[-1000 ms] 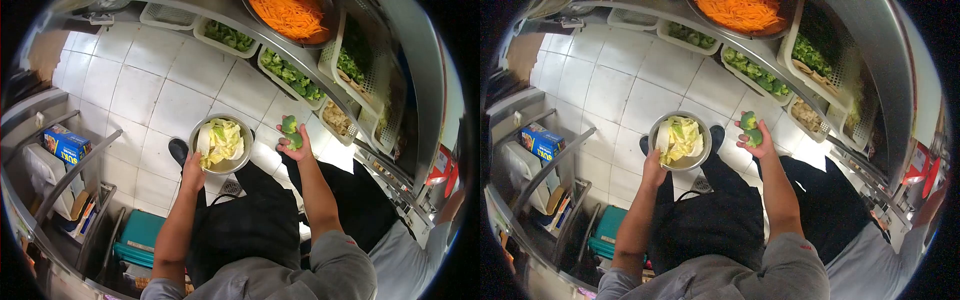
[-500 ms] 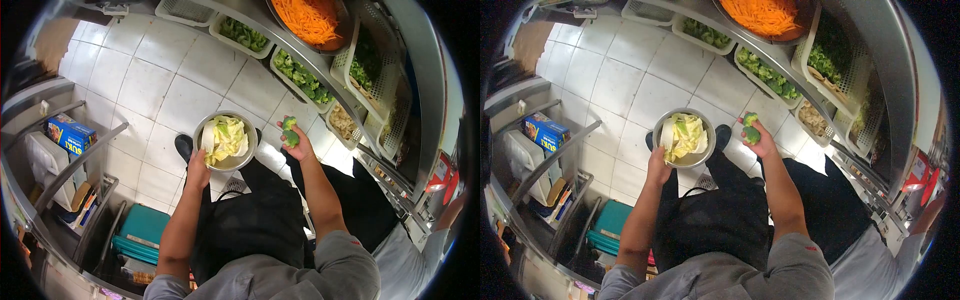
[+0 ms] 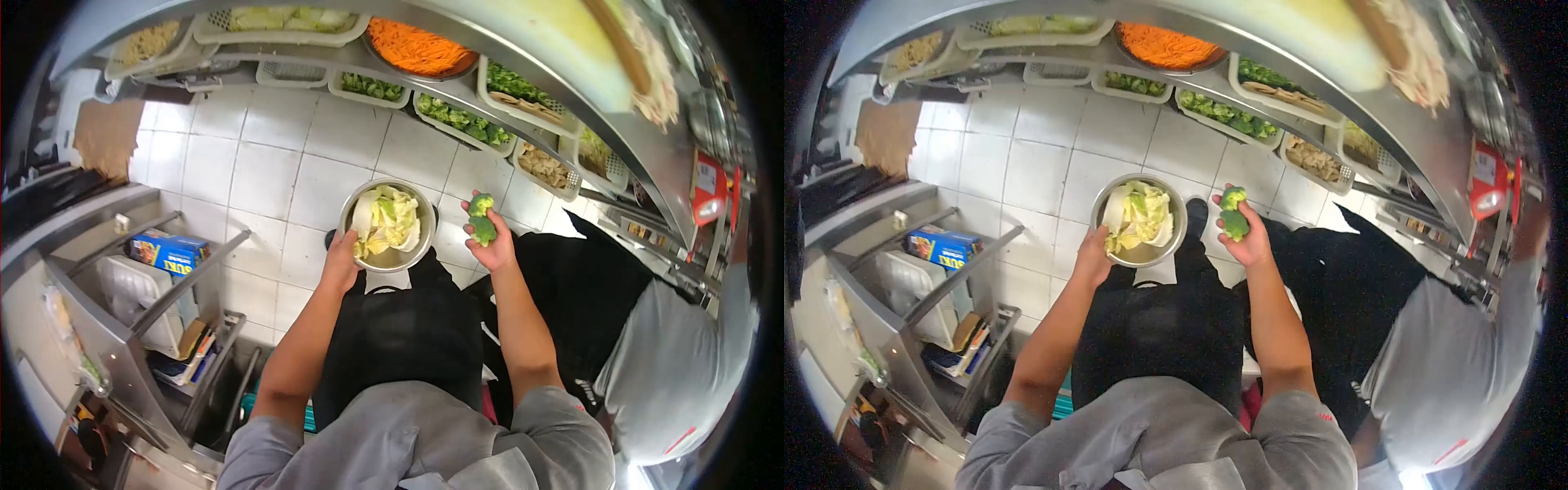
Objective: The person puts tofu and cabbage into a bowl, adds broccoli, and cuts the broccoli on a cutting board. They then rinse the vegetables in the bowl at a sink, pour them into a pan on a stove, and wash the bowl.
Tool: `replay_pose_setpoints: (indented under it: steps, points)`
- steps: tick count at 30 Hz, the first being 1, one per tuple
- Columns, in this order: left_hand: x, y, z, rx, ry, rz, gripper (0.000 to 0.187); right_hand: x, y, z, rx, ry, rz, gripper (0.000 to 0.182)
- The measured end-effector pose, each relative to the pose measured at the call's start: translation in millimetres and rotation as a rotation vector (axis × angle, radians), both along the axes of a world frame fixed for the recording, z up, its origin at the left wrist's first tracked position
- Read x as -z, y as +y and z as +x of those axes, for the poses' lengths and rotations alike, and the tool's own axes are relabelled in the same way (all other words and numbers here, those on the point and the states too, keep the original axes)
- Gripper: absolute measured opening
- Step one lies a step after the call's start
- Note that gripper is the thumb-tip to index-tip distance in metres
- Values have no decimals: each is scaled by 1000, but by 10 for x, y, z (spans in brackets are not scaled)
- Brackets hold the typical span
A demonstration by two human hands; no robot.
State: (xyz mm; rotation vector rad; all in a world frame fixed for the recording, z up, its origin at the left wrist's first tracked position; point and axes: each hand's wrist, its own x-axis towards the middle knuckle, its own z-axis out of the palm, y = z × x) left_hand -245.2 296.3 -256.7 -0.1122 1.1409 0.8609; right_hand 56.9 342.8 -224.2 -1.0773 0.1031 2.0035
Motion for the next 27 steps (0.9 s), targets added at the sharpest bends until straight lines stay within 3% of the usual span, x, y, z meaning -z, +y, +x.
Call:
replay_pose_setpoints:
  steps: [7,10,13,17,21,24,27]
  points:
    - [-520,164,-91,293,25,90,42,-674,-862,-106,371,83,91,48]
    - [-600,175,-129,356,83,104,43,-641,-1116,-219,349,125,147,50]
    - [-507,96,-184,377,104,85,42,-678,-1146,-386,306,-75,60,43]
    - [-548,33,-194,510,101,11,40,-556,-1256,-411,-31,-658,-42,39]
    - [-604,0,-9,752,102,54,40,-483,-1478,-348,-97,-482,-106,48]
    - [-622,17,287,931,69,117,40,-584,-1649,-162,-358,-800,200,61]
    - [-578,126,623,1101,35,169,43,-840,-1604,74,-579,-929,155,63]
